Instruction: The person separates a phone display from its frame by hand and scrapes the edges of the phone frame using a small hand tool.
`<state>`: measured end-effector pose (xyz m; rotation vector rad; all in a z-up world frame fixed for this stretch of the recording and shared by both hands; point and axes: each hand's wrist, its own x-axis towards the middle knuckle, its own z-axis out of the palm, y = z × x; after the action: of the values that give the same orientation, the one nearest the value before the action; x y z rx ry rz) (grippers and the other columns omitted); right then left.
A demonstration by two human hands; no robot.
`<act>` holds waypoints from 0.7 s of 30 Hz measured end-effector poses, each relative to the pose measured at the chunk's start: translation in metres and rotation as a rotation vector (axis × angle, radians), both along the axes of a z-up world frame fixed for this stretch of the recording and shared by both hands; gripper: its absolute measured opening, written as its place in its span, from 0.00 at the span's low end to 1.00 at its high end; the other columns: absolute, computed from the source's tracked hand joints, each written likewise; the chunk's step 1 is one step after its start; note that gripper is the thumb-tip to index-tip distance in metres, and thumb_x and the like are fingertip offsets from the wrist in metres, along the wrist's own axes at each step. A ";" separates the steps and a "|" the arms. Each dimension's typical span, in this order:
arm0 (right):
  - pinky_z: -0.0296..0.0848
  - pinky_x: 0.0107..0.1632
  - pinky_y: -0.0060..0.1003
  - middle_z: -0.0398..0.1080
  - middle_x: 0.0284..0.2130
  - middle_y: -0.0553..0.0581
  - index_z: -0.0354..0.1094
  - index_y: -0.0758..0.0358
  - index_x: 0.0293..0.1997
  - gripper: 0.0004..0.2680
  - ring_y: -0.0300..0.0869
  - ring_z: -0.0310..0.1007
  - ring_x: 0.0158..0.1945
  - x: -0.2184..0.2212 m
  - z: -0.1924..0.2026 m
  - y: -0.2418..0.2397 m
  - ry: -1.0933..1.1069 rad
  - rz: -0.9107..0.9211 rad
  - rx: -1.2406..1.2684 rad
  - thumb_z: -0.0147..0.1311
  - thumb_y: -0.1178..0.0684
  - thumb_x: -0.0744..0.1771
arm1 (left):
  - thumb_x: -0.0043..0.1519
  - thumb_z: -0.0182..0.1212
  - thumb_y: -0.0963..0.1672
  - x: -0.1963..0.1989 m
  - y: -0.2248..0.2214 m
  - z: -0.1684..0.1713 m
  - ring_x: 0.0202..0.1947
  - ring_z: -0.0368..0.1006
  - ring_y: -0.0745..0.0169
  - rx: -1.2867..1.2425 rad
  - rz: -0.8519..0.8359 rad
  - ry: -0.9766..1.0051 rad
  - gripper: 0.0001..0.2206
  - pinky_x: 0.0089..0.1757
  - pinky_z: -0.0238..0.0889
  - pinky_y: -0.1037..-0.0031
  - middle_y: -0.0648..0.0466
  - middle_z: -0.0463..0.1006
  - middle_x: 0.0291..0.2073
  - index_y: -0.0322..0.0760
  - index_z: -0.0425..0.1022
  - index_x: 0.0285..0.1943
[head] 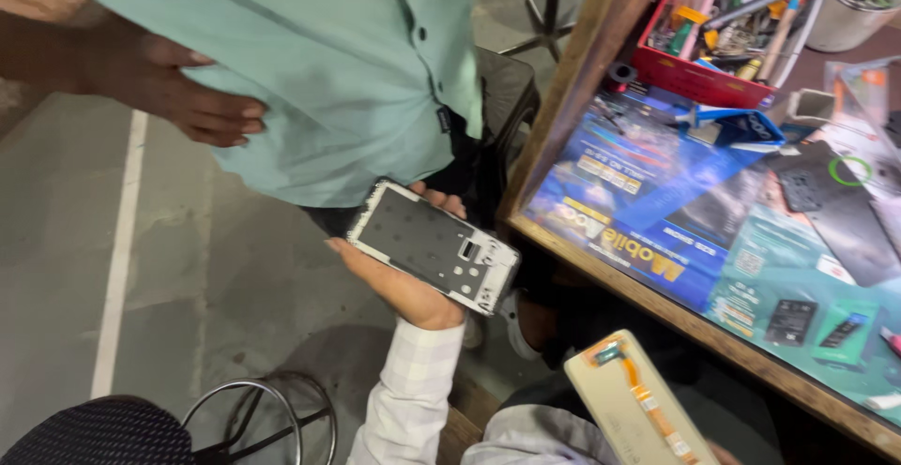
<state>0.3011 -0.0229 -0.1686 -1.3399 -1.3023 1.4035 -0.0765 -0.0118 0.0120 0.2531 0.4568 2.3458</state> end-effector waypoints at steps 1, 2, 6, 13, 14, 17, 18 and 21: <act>0.74 0.59 0.47 0.68 0.60 0.72 0.54 0.77 0.70 0.24 0.54 0.74 0.61 -0.014 0.031 0.008 0.017 -0.037 0.025 0.53 0.63 0.65 | 0.65 0.38 0.68 -0.001 -0.001 0.000 0.43 0.73 0.46 0.000 0.010 0.007 0.44 0.49 0.69 0.57 0.42 0.76 0.42 0.24 0.71 0.56; 0.74 0.59 0.47 0.68 0.61 0.72 0.53 0.77 0.71 0.24 0.54 0.73 0.61 -0.023 0.062 0.010 0.028 -0.075 0.041 0.53 0.64 0.65 | 0.63 0.38 0.68 0.003 -0.003 -0.002 0.43 0.74 0.46 -0.062 -0.004 -0.038 0.44 0.49 0.70 0.57 0.42 0.77 0.42 0.25 0.71 0.56; 0.76 0.57 0.45 0.66 0.61 0.71 0.50 0.77 0.72 0.25 0.52 0.73 0.60 -0.061 0.150 0.008 0.104 -0.151 0.080 0.51 0.65 0.66 | 0.62 0.36 0.68 0.018 -0.007 -0.007 0.44 0.75 0.45 -0.131 -0.062 -0.123 0.44 0.50 0.70 0.57 0.42 0.78 0.43 0.26 0.71 0.56; 0.78 0.53 0.38 0.67 0.58 0.71 0.40 0.73 0.76 0.29 0.46 0.74 0.55 -0.119 0.184 0.037 0.156 -0.050 0.111 0.52 0.65 0.66 | 0.62 0.34 0.68 0.043 -0.011 -0.007 0.47 0.76 0.42 -0.182 -0.159 -0.169 0.44 0.51 0.69 0.58 0.41 0.78 0.45 0.27 0.71 0.58; 0.78 0.44 0.37 0.70 0.52 0.67 0.41 0.71 0.76 0.29 0.44 0.77 0.46 -0.123 0.189 0.041 0.011 -0.022 0.100 0.53 0.64 0.65 | 0.62 0.34 0.68 0.046 -0.012 -0.006 0.47 0.76 0.42 -0.202 -0.173 -0.155 0.44 0.50 0.69 0.58 0.40 0.79 0.45 0.27 0.71 0.58; 0.77 0.33 0.37 0.74 0.36 0.64 0.46 0.67 0.75 0.29 0.43 0.78 0.30 -0.127 0.204 0.049 -0.346 -0.002 0.056 0.59 0.58 0.65 | 0.62 0.33 0.68 0.058 -0.013 -0.005 0.48 0.76 0.42 -0.234 -0.222 -0.139 0.44 0.50 0.69 0.58 0.40 0.79 0.45 0.26 0.71 0.58; 0.76 0.30 0.38 0.75 0.25 0.65 0.51 0.65 0.73 0.28 0.44 0.76 0.24 -0.124 0.208 0.047 -0.560 -0.010 0.022 0.64 0.55 0.66 | 0.62 0.33 0.68 0.064 -0.013 -0.006 0.48 0.76 0.42 -0.244 -0.258 -0.140 0.44 0.51 0.69 0.58 0.41 0.79 0.46 0.26 0.71 0.58; 0.75 0.27 0.39 0.72 0.18 0.60 0.52 0.63 0.72 0.28 0.42 0.74 0.19 -0.110 0.211 0.044 -0.694 0.018 0.007 0.65 0.51 0.66 | 0.61 0.31 0.68 0.080 -0.012 -0.007 0.48 0.77 0.42 -0.232 -0.337 -0.186 0.45 0.51 0.69 0.58 0.41 0.79 0.44 0.27 0.71 0.57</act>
<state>0.1906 0.0210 0.0426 -1.9051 -1.7470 0.9610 0.0035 -0.0236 0.0050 0.0002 0.5434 1.9467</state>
